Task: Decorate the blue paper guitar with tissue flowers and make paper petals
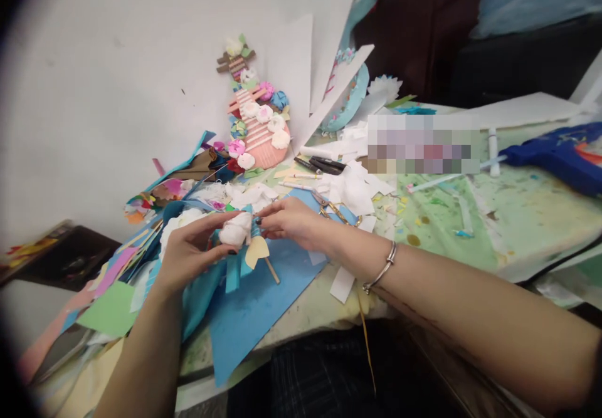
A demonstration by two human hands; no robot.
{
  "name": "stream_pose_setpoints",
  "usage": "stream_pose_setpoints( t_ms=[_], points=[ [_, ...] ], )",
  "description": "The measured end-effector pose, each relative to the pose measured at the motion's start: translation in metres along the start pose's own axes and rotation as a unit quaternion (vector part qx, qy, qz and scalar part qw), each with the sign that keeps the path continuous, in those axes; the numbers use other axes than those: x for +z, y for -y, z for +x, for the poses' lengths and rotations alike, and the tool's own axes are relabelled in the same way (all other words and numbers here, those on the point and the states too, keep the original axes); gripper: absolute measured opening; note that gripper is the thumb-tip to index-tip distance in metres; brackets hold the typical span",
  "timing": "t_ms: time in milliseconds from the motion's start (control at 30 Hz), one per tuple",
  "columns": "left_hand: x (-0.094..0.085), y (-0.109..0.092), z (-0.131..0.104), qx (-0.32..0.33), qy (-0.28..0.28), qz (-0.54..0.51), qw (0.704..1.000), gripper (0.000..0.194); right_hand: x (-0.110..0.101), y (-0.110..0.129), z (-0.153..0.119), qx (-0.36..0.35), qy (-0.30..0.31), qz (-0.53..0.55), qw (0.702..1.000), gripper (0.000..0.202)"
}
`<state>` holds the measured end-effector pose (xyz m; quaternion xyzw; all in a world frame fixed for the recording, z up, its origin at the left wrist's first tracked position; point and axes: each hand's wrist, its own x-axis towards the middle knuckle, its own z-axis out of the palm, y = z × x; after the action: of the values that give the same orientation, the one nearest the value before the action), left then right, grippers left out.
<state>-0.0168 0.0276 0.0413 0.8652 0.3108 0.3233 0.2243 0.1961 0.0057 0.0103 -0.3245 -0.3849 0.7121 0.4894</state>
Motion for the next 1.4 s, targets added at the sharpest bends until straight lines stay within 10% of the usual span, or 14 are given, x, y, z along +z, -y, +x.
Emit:
stream_pose_setpoints(
  t_ms=[1400],
  points=[
    [0.007,0.0,0.005,0.076,-0.109,-0.085,0.988,0.034,-0.001,0.003,-0.008,-0.065,0.085,0.058,0.993,0.023]
  ],
)
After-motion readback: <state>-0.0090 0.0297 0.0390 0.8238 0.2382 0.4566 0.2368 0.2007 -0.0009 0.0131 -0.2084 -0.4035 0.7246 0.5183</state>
